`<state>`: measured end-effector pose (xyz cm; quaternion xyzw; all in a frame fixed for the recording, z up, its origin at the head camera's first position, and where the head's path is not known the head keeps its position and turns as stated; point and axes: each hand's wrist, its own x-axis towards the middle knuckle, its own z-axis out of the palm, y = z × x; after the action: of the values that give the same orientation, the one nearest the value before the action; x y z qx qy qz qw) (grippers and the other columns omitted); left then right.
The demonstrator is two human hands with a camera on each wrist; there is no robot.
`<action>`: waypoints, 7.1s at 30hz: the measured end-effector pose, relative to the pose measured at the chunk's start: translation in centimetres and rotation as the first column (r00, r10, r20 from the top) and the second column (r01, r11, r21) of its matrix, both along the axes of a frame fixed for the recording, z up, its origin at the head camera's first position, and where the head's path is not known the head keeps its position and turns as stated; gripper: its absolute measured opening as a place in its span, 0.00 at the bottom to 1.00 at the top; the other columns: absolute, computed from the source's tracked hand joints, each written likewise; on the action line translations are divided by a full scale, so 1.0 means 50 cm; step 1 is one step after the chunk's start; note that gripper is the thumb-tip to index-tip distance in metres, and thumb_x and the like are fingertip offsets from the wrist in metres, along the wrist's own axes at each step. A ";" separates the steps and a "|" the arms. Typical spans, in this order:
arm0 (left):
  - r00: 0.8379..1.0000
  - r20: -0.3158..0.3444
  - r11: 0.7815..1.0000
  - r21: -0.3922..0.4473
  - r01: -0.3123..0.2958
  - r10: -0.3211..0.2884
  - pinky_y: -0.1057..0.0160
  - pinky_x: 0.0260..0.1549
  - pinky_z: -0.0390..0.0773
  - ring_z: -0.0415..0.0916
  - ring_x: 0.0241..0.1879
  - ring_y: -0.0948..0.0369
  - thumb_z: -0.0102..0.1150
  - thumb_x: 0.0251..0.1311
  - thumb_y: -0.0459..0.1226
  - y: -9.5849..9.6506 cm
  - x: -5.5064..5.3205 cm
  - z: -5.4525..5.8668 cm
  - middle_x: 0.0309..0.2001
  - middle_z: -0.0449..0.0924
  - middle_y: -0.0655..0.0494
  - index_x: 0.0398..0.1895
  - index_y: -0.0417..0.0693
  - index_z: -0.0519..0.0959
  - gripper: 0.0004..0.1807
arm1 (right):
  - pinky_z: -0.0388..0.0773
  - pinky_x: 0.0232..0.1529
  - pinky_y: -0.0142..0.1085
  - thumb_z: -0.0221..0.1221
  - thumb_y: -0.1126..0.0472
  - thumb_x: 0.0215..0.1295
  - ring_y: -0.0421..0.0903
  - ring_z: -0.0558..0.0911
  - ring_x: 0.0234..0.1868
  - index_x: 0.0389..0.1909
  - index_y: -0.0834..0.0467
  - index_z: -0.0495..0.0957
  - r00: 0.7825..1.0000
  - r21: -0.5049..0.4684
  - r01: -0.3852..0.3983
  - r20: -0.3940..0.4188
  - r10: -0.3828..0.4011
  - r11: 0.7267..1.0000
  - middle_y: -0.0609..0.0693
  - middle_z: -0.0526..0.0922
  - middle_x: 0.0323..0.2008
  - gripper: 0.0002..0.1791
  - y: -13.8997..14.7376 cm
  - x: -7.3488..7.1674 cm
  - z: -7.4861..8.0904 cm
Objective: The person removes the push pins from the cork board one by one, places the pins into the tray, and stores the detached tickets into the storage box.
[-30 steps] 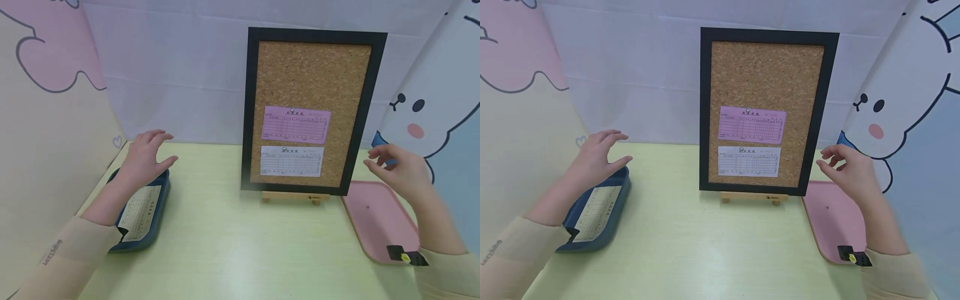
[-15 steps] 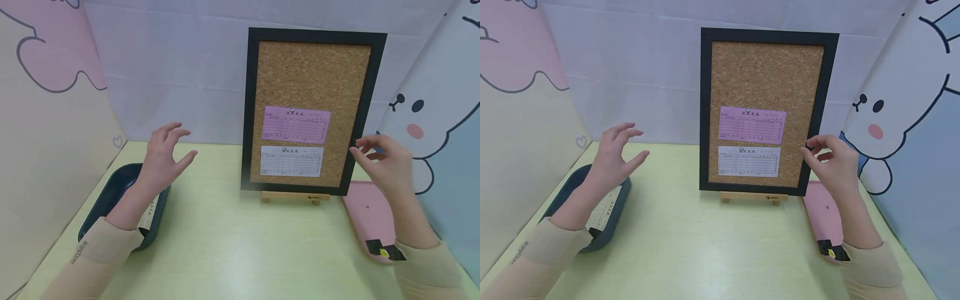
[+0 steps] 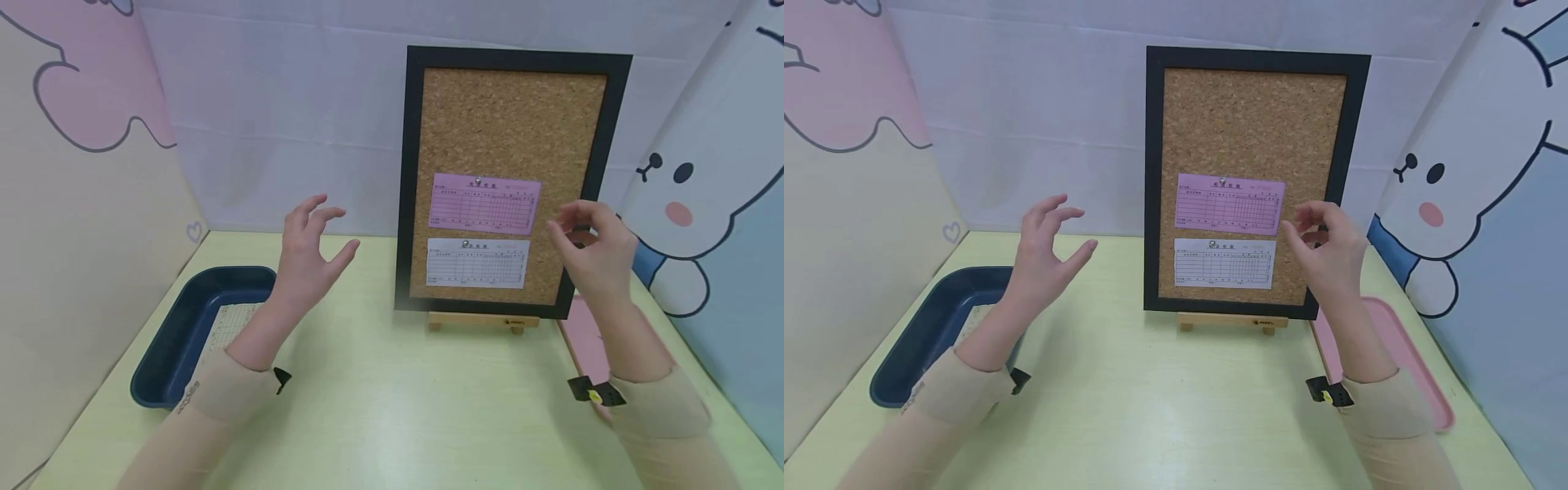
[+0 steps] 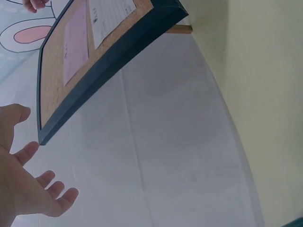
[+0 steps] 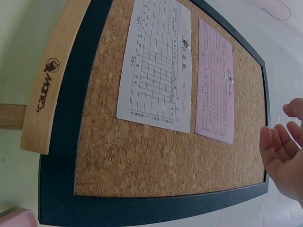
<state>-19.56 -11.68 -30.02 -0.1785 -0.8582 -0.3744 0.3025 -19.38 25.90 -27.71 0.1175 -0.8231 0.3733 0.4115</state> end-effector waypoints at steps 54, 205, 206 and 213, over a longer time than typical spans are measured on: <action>0.863 0.465 0.950 0.308 0.050 -0.196 0.40 0.64 0.54 0.36 0.73 0.49 0.63 0.57 0.46 0.241 -0.108 0.006 0.74 0.38 0.46 0.60 0.58 0.68 0.27 | 0.68 0.35 0.27 0.62 0.60 0.61 0.44 0.75 0.34 0.44 0.61 0.78 0.999 0.045 -0.026 0.034 0.025 0.999 0.55 0.81 0.37 0.13 -0.113 -0.147 -0.014; 0.951 0.297 0.955 0.297 -0.008 -0.084 0.59 0.58 0.68 0.60 0.64 0.50 0.62 0.59 0.45 0.257 -0.126 -0.011 0.66 0.58 0.43 0.26 0.46 0.76 0.13 | 0.66 0.28 0.37 0.59 0.58 0.59 0.50 0.74 0.26 0.32 0.65 0.79 0.989 0.234 0.136 0.022 -0.145 0.963 0.58 0.77 0.28 0.12 -0.141 -0.142 0.032; 0.950 0.302 0.956 0.293 -0.008 -0.084 0.58 0.60 0.66 0.59 0.65 0.49 0.62 0.59 0.45 0.256 -0.126 -0.010 0.66 0.58 0.43 0.26 0.46 0.77 0.13 | 0.66 0.28 0.37 0.59 0.57 0.60 0.50 0.74 0.26 0.32 0.65 0.79 0.989 0.237 0.136 0.017 -0.144 0.962 0.58 0.77 0.28 0.12 -0.140 -0.141 0.034; 0.937 0.338 0.962 0.275 -0.008 -0.089 0.52 0.64 0.60 0.56 0.68 0.45 0.62 0.59 0.46 0.243 -0.124 0.001 0.66 0.59 0.41 0.27 0.46 0.77 0.13 | 0.65 0.25 0.39 0.58 0.56 0.60 0.51 0.73 0.25 0.31 0.64 0.79 0.989 0.276 0.143 0.005 -0.151 0.950 0.57 0.78 0.27 0.13 -0.131 -0.128 0.051</action>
<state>-25.75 0.44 -29.95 -0.0843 -0.8346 -0.5203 0.1600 -25.79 19.35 -25.16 0.1071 -0.8787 0.2251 0.4070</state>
